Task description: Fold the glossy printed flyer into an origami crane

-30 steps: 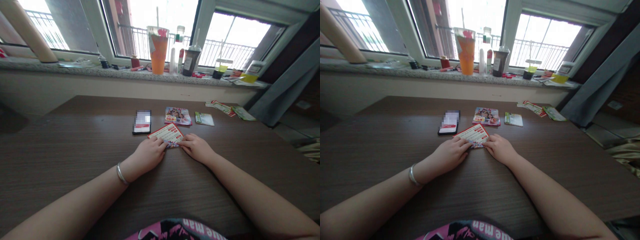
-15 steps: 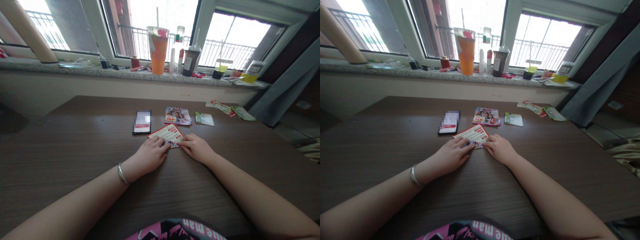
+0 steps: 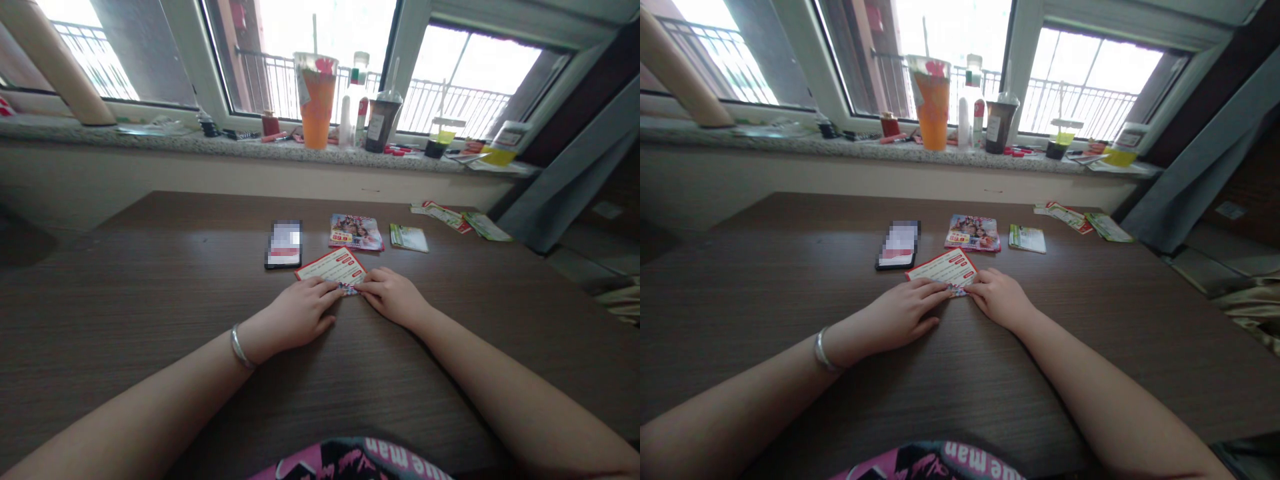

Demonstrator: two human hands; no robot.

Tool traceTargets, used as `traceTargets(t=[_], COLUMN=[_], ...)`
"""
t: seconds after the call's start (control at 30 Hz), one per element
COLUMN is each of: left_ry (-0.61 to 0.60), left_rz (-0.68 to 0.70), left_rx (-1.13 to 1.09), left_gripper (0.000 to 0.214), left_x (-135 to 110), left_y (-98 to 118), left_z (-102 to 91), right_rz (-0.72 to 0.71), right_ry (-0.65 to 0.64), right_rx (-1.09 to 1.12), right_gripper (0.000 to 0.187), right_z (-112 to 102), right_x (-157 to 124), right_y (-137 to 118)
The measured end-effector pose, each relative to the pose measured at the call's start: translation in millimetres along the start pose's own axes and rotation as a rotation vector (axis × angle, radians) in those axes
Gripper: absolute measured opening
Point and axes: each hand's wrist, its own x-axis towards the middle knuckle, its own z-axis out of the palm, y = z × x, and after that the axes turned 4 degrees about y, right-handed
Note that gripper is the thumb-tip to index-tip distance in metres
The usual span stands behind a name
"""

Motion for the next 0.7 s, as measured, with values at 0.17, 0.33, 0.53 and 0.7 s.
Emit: traceTargets(t=[0.17, 0.33, 0.53, 0.7], left_ry=[-0.022, 0.007, 0.022, 0.019], left_rz=[0.007, 0.001, 0.004, -0.007], left_rx=[-0.043, -0.024, 0.013, 0.024], left_gripper=[0.047, 0.043, 0.041, 0.041], left_x=[-0.4, -0.3, -0.7, -0.5], left_y=[0.3, 2.1, 4.5, 5.1], left_z=[-2.4, -0.6, 0.6, 1.4], right_rz=[-0.004, 0.003, -0.011, -0.096], right_ry=[-0.006, -0.021, -0.015, 0.021], right_rx=[-0.011, -0.013, -0.039, -0.069], right_gripper=[0.023, 0.024, 0.023, 0.025], right_z=[0.2, -2.5, -3.0, -2.2], right_x=[-0.6, 1.6, 2.2, 2.2], right_y=[0.4, -1.3, -1.8, -2.5])
